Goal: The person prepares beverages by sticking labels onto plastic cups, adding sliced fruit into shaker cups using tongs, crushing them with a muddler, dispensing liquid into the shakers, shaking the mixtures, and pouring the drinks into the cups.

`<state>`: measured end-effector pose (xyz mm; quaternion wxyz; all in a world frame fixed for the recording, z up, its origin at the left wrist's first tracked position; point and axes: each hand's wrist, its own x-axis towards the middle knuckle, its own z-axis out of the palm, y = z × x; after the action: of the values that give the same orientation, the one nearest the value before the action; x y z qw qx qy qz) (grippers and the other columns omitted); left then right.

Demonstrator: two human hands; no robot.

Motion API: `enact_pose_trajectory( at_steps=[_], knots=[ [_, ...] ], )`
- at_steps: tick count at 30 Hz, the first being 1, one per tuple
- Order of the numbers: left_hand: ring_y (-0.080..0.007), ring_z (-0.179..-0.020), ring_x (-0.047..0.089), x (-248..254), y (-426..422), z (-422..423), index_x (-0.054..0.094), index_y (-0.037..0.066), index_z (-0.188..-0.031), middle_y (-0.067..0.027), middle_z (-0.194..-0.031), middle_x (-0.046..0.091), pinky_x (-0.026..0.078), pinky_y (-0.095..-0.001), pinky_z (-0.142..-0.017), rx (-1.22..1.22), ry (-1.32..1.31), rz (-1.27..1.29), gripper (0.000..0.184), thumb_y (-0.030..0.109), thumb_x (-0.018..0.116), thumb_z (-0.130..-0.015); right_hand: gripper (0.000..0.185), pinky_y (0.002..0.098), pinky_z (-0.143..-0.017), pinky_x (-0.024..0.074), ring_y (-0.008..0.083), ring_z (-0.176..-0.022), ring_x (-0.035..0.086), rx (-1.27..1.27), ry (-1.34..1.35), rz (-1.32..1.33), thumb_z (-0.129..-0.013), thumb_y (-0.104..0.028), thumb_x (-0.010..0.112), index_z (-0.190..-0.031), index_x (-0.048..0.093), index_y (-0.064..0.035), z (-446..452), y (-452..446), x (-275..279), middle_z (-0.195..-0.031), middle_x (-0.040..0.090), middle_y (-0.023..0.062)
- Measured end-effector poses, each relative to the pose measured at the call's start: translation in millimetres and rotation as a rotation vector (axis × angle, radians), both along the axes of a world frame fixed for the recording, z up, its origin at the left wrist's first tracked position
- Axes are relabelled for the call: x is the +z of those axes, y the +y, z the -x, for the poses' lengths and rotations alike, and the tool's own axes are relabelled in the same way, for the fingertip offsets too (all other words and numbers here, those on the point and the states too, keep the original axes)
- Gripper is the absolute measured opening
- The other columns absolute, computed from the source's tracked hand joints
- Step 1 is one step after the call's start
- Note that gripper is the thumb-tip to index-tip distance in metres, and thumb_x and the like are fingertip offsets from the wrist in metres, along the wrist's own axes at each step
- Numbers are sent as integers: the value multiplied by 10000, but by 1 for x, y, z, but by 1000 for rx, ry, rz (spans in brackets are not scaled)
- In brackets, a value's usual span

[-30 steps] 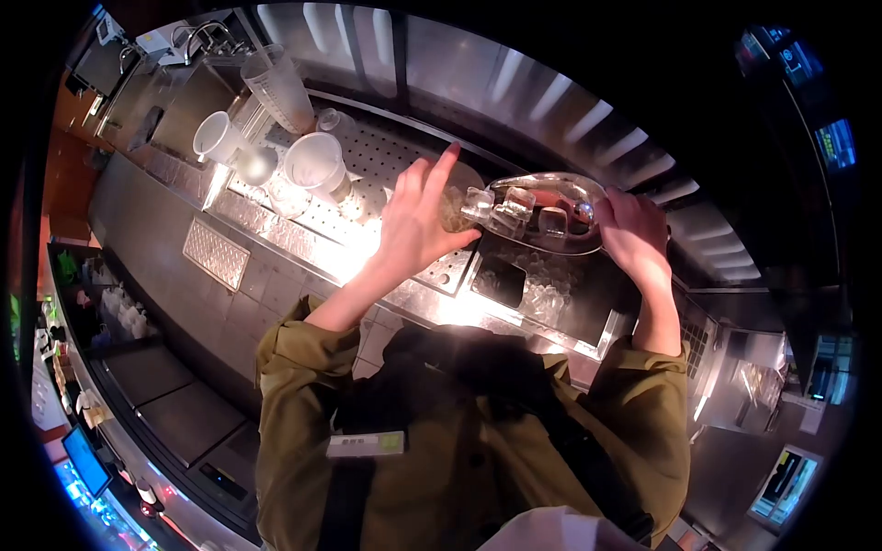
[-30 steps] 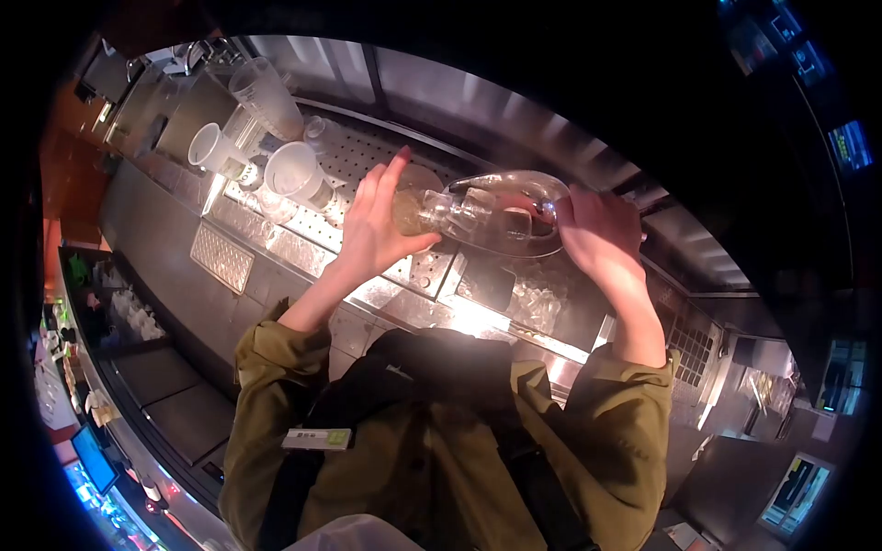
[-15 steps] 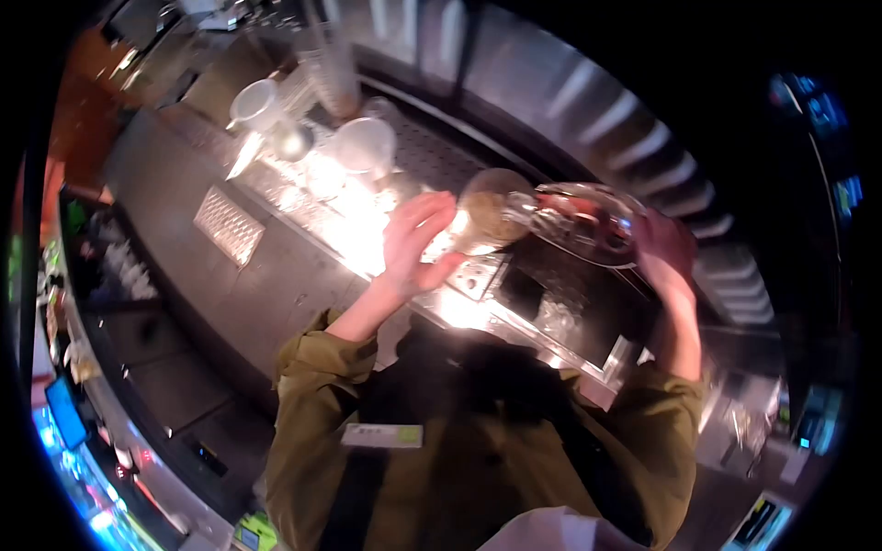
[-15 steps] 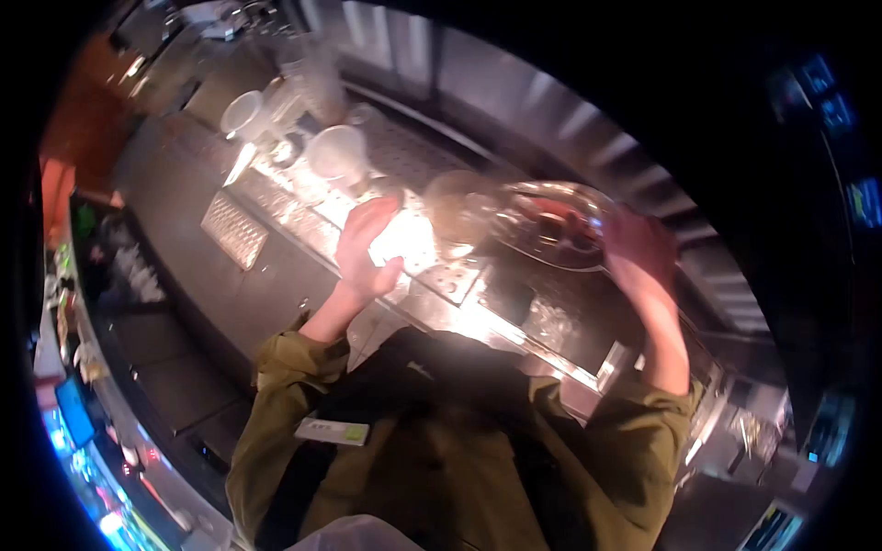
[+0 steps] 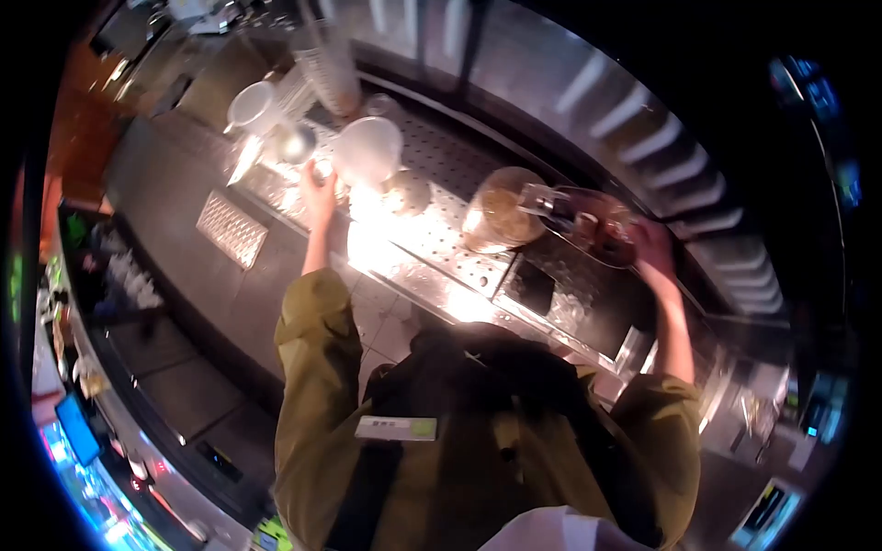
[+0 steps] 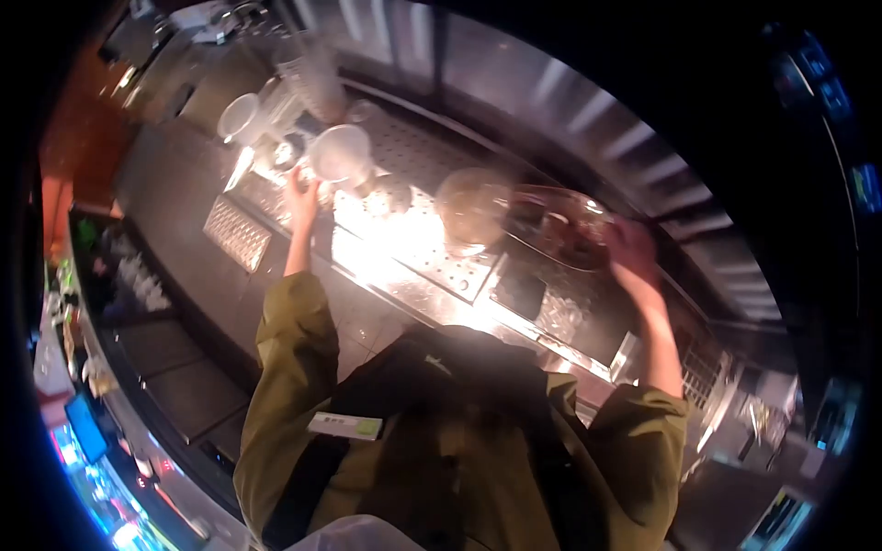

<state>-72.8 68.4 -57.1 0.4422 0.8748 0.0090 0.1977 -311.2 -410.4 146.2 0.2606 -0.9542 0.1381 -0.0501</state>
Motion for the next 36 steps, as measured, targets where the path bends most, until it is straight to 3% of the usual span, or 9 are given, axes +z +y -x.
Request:
enact_pose_trajectory(
  at_steps=[4,6,10,14,22,26,29,33,36],
  knots=[
    [-275,-1013,518,45,-13,32,487,-43,-1140,-167,-1110,526,402,-365,-920,338,-249,-32,462,209,658,-792,248,369,-777,407,328,-871,539,-180,-60,-261,-809,-199,515,-905,590,17,29,0,-42,-902,581,217],
    [-248,-964,544,122,-35,85,491,-36,-1124,-153,-1098,522,473,-321,-854,403,-328,506,417,199,628,-808,256,379,-779,417,332,-874,553,-234,13,-213,-812,-209,496,-908,595,7,61,-33,-76,-899,587,220],
    [-239,-982,539,227,-99,165,504,-19,-1111,-141,-1097,512,483,-322,-850,-115,-413,750,399,104,622,-750,284,362,-725,464,303,-810,614,-213,358,116,-807,-236,495,-854,607,21,93,-26,-75,-825,636,180],
    [-274,-1012,506,236,-176,160,528,-6,-1067,-148,-1079,512,416,-372,-871,-531,-381,219,434,88,707,-682,248,379,-744,501,291,-890,633,-18,869,387,-773,-193,505,-902,662,-52,60,25,-108,-941,641,174],
    [-326,-999,505,215,-215,148,485,-29,-1129,-185,-1102,480,416,-359,-848,-558,-297,171,566,241,736,-699,219,365,-779,495,264,-925,631,39,831,394,-813,-151,489,-916,675,-98,34,54,-248,-990,642,139],
    [-400,-1202,328,213,-187,142,323,-33,-1307,-229,-1271,376,244,-468,-1002,-597,-326,71,873,445,694,-678,222,404,-808,483,274,-926,626,299,830,411,-780,-181,537,-951,633,-77,43,54,-281,-1030,628,142],
    [-292,-1199,412,183,-115,118,417,-8,-1248,-165,-1250,455,290,-409,-1018,-185,-611,143,509,68,596,-778,338,411,-859,456,304,-1023,577,217,1009,349,-785,-227,550,-1079,595,-67,29,65,-252,-1095,591,175],
    [-314,-1048,495,94,8,33,549,30,-1095,-175,-1077,535,376,-392,-919,359,-237,-11,311,141,592,-807,448,371,-896,417,292,-1039,548,-298,63,-194,-856,-363,519,-1143,536,-19,6,45,-157,-1150,557,161],
    [-325,-1096,464,30,45,-7,531,40,-1138,-185,-1139,511,354,-411,-946,315,-141,-492,384,203,613,-801,690,369,-959,366,233,-1123,496,41,-581,-591,-799,-473,581,-1258,430,19,-18,80,-28,-1249,498,142]
  ],
)
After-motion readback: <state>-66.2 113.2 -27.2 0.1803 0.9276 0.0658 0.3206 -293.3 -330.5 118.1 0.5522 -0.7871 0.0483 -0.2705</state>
